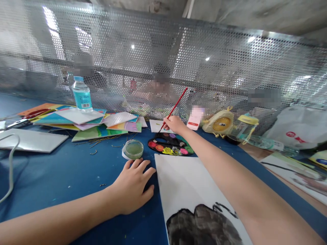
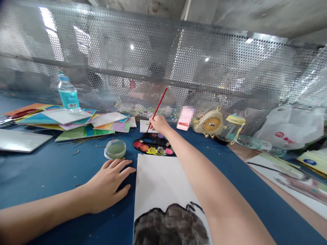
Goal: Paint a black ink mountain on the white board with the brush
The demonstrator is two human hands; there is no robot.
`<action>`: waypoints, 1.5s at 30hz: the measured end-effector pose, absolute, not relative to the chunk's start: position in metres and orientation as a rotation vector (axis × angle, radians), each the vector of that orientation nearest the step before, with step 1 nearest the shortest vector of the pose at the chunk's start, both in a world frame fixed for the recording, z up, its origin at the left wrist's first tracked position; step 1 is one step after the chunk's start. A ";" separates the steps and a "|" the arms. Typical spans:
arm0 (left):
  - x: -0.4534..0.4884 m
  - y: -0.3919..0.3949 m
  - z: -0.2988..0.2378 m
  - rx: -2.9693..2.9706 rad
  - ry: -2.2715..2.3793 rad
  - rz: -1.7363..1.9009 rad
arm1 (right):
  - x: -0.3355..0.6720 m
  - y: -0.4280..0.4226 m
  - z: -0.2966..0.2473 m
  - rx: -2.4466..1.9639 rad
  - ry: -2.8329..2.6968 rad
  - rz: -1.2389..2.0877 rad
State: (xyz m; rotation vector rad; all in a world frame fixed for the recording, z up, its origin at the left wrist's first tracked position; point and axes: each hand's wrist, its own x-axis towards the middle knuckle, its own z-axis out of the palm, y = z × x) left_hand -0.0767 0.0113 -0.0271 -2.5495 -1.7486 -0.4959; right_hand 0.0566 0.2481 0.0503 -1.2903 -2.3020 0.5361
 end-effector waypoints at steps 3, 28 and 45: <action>-0.077 0.012 -0.027 -2.547 -1.754 -0.493 | 0.057 0.248 0.053 -1.298 -2.310 0.512; -0.075 0.009 -0.026 -2.514 -1.741 -0.504 | 0.061 0.235 0.056 -1.218 -2.252 0.613; -0.071 0.011 -0.038 -2.531 -1.744 -0.392 | 0.280 0.045 0.061 -0.931 -2.008 0.850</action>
